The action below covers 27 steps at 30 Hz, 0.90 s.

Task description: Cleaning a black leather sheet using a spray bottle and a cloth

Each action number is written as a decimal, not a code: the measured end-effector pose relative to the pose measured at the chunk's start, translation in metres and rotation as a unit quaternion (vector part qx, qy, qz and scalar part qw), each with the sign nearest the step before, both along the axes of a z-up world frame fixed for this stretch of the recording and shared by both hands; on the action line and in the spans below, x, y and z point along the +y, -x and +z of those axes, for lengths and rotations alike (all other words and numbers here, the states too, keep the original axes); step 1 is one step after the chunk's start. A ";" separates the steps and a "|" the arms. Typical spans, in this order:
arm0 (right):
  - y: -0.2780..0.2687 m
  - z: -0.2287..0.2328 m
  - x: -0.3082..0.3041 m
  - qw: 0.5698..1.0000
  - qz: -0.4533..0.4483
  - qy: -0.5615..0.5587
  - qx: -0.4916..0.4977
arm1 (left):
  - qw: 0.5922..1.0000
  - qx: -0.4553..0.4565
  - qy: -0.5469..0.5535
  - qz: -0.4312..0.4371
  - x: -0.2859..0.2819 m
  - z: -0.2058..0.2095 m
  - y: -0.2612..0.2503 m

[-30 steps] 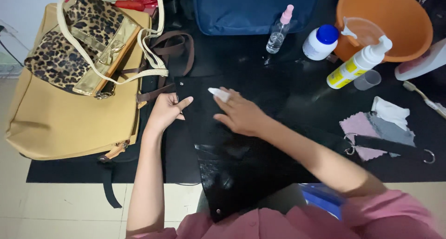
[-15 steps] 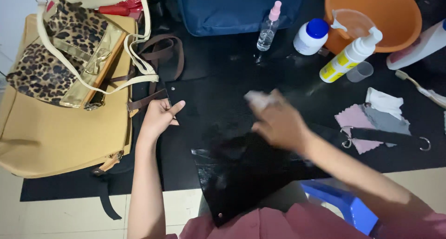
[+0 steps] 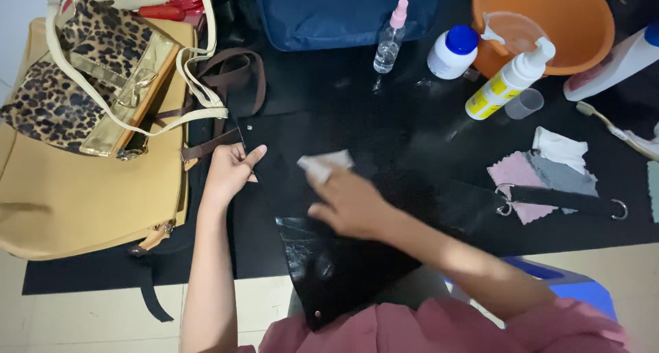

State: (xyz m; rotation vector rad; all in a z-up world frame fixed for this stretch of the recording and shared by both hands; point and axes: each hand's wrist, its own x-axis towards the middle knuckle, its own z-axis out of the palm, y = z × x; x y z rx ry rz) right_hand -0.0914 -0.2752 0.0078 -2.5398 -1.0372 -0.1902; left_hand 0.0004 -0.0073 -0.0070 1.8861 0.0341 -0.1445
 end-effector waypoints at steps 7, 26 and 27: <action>0.063 0.037 0.021 0.960 0.234 -0.150 0.015 | 1.000 -0.022 -0.018 0.009 0.004 -0.009 0.001; 0.037 -0.022 0.059 0.967 0.180 -0.126 -0.132 | 0.944 -0.270 -0.154 0.109 -0.016 -0.029 -0.025; 0.062 -0.003 0.062 0.954 0.237 -0.155 -0.102 | 0.942 -0.278 -0.157 0.109 -0.017 -0.030 -0.027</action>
